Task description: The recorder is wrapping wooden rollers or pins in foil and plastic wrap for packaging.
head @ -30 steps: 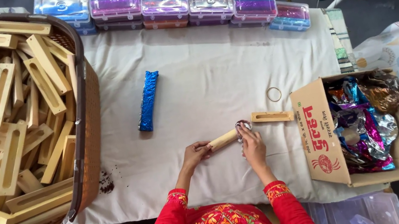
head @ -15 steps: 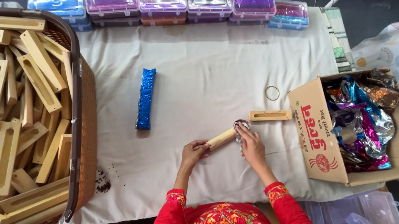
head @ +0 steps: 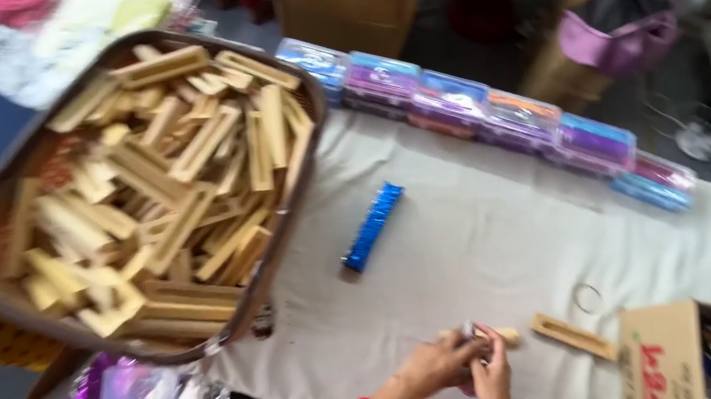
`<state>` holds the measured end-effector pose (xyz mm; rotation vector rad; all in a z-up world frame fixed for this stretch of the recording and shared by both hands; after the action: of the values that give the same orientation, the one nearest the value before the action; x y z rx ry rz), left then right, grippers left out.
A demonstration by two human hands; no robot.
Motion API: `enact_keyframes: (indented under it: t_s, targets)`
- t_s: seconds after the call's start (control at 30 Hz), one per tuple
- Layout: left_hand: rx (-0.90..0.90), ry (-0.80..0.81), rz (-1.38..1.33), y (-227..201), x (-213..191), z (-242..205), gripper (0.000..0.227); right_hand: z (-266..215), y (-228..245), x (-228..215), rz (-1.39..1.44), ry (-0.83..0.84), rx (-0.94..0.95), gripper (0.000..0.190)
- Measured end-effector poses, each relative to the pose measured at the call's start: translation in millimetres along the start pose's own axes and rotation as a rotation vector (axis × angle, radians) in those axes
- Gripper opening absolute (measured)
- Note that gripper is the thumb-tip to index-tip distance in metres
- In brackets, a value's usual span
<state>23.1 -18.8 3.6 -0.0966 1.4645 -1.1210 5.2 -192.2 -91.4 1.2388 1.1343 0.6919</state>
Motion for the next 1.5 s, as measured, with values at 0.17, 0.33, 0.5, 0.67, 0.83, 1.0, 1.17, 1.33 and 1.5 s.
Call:
enact_keyframes:
  t_s: [0.17, 0.33, 0.5, 0.67, 0.83, 1.0, 1.17, 1.33, 1.5]
  targets:
    - [-0.073, -0.229, -0.008, 32.3, -30.6, -1.4, 0.050, 8.5, 53.4, 0.5, -0.203, 0.106, -0.018, 0.054]
    - [-0.197, -0.508, 0.099, 120.4, -118.7, -0.4, 0.044, 65.2, -14.6, -56.3, -0.651, -0.101, -0.581, 0.061]
    - [-0.509, -0.329, 1.170, 194.8, -166.6, -8.3, 0.059, 77.2, -60.7, -131.8, -0.978, -0.268, -0.419, 0.071]
    - [-0.510, -0.541, 0.666, 178.2, -163.8, -16.8, 0.042, 77.4, -103.3, -155.2, -1.108, -0.259, -0.283, 0.076]
    - [-0.329, -0.697, 0.539, 170.3, -87.9, -41.2, 0.018, 55.8, -55.6, -142.2, -1.032, -0.278, -0.337, 0.058]
    - [-0.096, -0.388, 0.113, 35.5, -43.2, -31.1, 0.048, 61.5, -0.5, -136.4, -0.905, -0.359, -0.548, 0.026]
    - [-0.102, -0.247, 0.042, 65.6, 43.5, -33.7, 0.055, 42.3, 15.8, -121.1, -0.913, -0.235, -0.478, 0.020]
    - [-0.270, -0.180, 0.008, 70.3, 23.5, -12.2, 0.055, 22.7, 12.5, -112.0, -0.863, -0.251, -0.338, 0.024]
    - [-0.062, -0.164, 0.104, 61.4, 19.2, -5.4, 0.047, 19.8, 14.7, -102.2, -0.775, -0.306, -0.254, 0.031]
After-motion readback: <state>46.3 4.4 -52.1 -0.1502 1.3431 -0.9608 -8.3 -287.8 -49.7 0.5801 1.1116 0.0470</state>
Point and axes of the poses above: each hand's wrist, its own z-axis towards the middle knuckle, its own x-axis out of the palm, y = z × x, the point moved 3 cm from there along z, towards the middle knuckle, and after that the axes turned 6 degrees about -y, right-handed, at the moved point
